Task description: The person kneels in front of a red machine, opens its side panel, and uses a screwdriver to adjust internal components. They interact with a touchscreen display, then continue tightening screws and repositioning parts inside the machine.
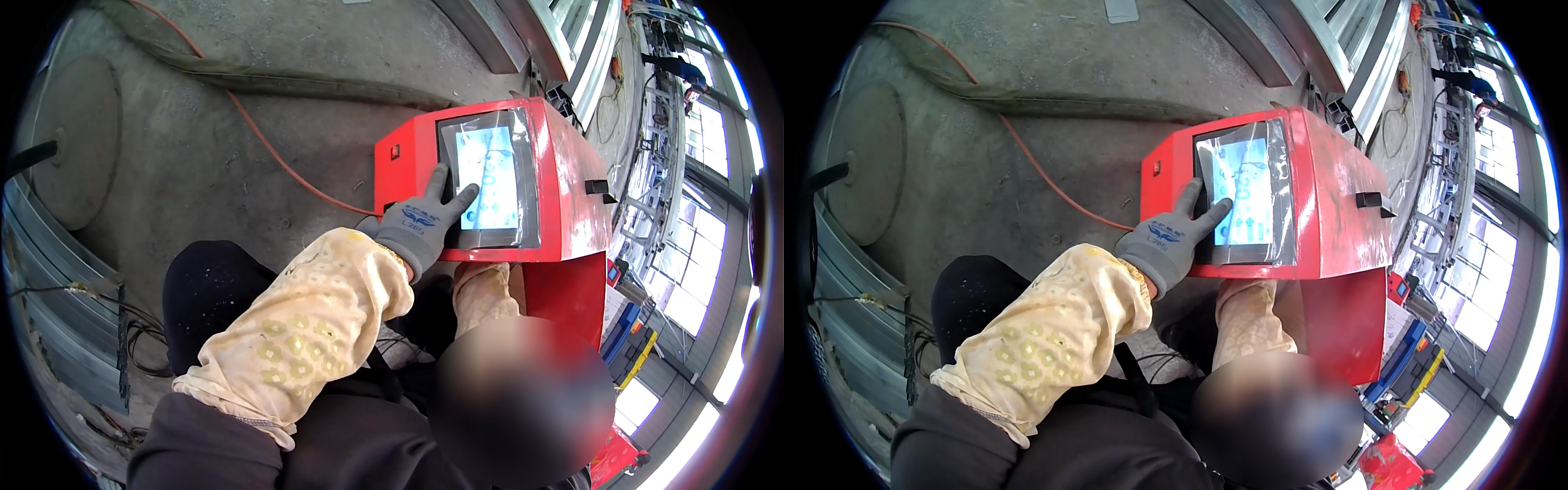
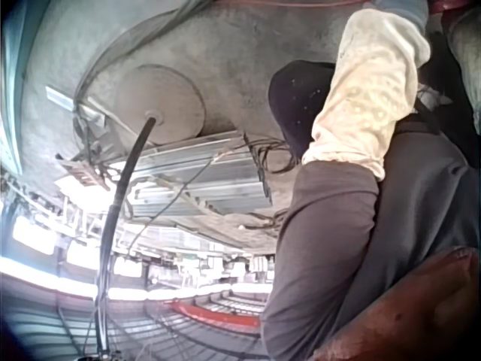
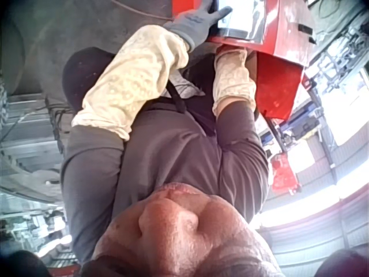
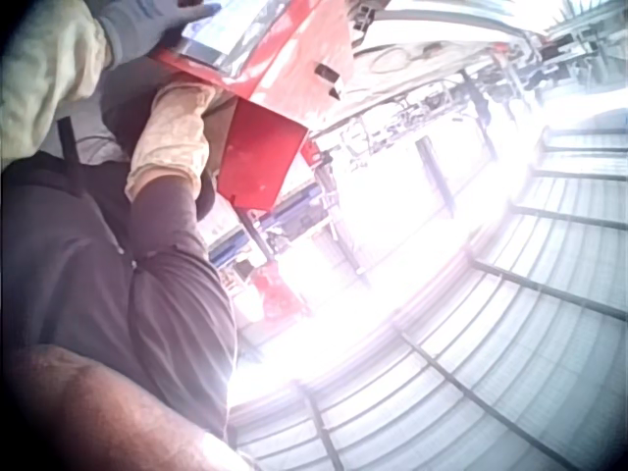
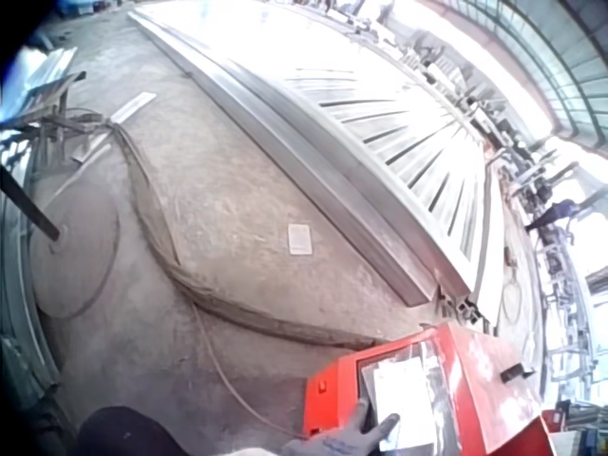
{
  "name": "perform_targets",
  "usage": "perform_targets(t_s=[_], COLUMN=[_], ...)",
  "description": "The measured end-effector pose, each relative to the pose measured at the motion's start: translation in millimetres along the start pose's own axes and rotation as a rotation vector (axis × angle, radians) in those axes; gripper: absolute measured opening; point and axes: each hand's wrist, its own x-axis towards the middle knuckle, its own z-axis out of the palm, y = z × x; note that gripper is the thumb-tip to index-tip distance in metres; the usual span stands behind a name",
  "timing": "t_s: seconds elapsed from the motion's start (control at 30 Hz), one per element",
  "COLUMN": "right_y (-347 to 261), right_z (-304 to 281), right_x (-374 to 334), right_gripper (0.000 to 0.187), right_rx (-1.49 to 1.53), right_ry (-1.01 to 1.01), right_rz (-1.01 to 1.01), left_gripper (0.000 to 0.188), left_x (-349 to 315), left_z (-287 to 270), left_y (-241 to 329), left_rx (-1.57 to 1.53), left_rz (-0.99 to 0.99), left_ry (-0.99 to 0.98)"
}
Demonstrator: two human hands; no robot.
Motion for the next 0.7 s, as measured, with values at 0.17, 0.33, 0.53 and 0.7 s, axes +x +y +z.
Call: perform_targets(t_s=[0.17, 0.33, 0.53, 0.7], right_y=[-1, -7, 8, 9], right_z=[2, 6, -4, -4], right_x=[-2, 5, -12, -15], right_gripper=[0.034, 0.034, 0.034, 0.035], right_rx=[0.000, 0.017, -0.004, -0.008], right_ry=[0.004, -0.006, -0.007, -0.013], right_rz=[-0.004, -0.034, -0.011, -0.011], left_gripper=[0.068, 0.067, 0.065, 0.064], left_x=[-8, -5, -3, -3], left_z=[-17, -4, 5, 7], left_y=[22, 43, 52, 49], left_rx=[0.004, 0.088, 0.045, 0.078], left_rz=[0.088, 0.288, 0.409, 0.419], left_ry=[-0.057, -0.008, 0.010, 0.092])
